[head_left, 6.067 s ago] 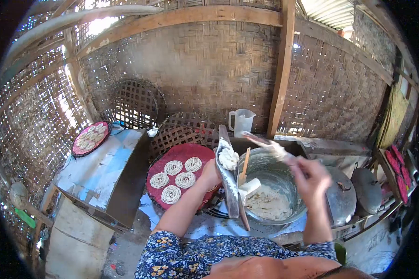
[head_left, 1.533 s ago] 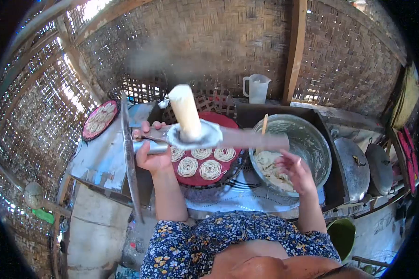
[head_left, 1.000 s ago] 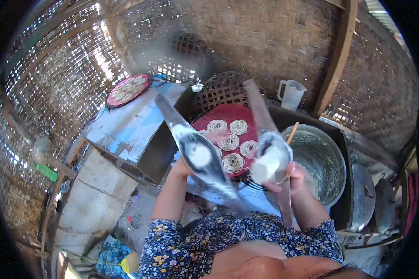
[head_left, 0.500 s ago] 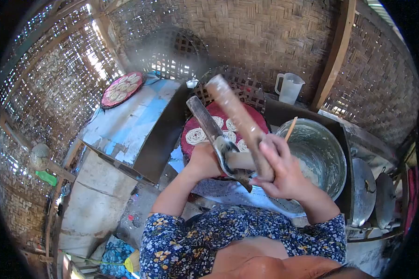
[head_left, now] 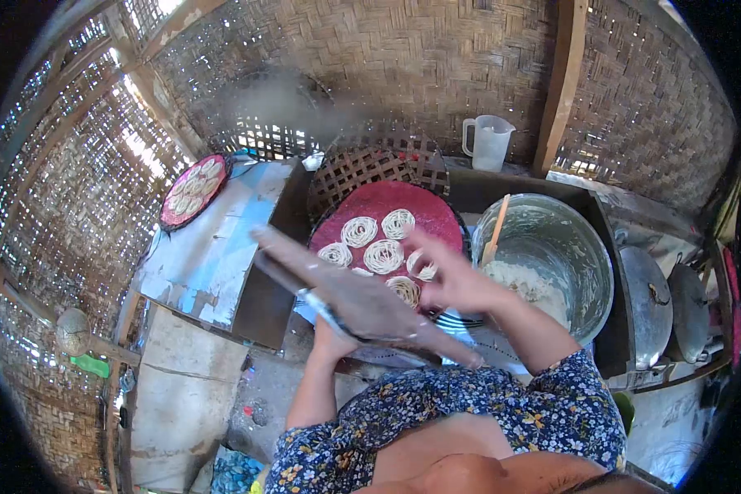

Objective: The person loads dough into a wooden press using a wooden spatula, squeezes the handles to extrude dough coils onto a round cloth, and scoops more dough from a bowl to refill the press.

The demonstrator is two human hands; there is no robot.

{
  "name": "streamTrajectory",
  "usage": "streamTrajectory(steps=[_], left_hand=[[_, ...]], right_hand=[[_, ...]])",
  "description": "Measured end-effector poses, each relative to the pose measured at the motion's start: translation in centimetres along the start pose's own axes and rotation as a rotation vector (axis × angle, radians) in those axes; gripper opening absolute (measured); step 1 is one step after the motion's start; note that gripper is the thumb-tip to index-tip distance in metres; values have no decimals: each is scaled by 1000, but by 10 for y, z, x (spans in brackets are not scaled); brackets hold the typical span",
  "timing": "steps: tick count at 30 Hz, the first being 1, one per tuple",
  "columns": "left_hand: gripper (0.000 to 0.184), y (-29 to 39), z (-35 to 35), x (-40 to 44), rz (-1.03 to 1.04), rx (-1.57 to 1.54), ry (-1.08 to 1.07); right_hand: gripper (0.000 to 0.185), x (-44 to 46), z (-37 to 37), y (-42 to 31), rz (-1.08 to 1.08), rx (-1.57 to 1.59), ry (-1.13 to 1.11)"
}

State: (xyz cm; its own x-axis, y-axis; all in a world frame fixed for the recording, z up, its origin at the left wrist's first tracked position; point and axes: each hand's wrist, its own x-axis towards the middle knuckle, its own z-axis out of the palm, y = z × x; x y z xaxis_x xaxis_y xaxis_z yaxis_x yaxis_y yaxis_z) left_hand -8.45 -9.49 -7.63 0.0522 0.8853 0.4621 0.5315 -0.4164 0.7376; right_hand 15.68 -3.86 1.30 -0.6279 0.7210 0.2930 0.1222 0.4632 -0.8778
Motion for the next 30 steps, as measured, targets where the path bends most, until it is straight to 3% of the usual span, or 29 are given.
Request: streamTrajectory(steps=[2, 4, 6, 9, 10, 12, 13, 15, 16, 20, 22, 25, 30], left_hand=[[59, -32, -26, -30, -264, -294, 7], [47, -58, -49, -49, -239, -422, 149], [43, -95, -80, -62, -366, -749, 179], [40, -150, -121, -82, -531, -1251, 216], [39, -132, -122, -76, -583, -1421, 224], [39, -64, -104, -60, -629, -1277, 434], [39, -68, -112, -64, -621, -1427, 405], [37, -116, -132, -88, -605, -1227, 246], [38, -123, -146, -82, -831, -1228, 165], [39, -104, -106, -78, -643, -1072, 100], [40, -97, -97, -68, -600, -1012, 47], [41, -88, -86, -60, -553, -930, -18], [45, -76, -76, -56, -478, -818, -52]], right_hand=[[79, 14, -33, 66, 14, -441, 341], [62, 11, -57, 109, 401, -683, 519], [44, 4, -78, 173, 599, -707, 427], [31, -5, -79, 180, 783, -109, 301], [27, -7, -76, 182, 772, -37, 331], [21, -15, -70, 187, 754, 109, 391], [20, -22, -65, 181, 755, 191, 390], [19, -38, -50, 166, 756, 358, 397], [19, -48, -39, 165, 803, 511, 391], [22, -73, 23, 114, 871, 881, 406], [24, -82, 45, 100, 859, 1023, 300], [25, -94, 36, 108, 928, 899, 144], [23, -92, -12, 138, 825, 790, 427]])
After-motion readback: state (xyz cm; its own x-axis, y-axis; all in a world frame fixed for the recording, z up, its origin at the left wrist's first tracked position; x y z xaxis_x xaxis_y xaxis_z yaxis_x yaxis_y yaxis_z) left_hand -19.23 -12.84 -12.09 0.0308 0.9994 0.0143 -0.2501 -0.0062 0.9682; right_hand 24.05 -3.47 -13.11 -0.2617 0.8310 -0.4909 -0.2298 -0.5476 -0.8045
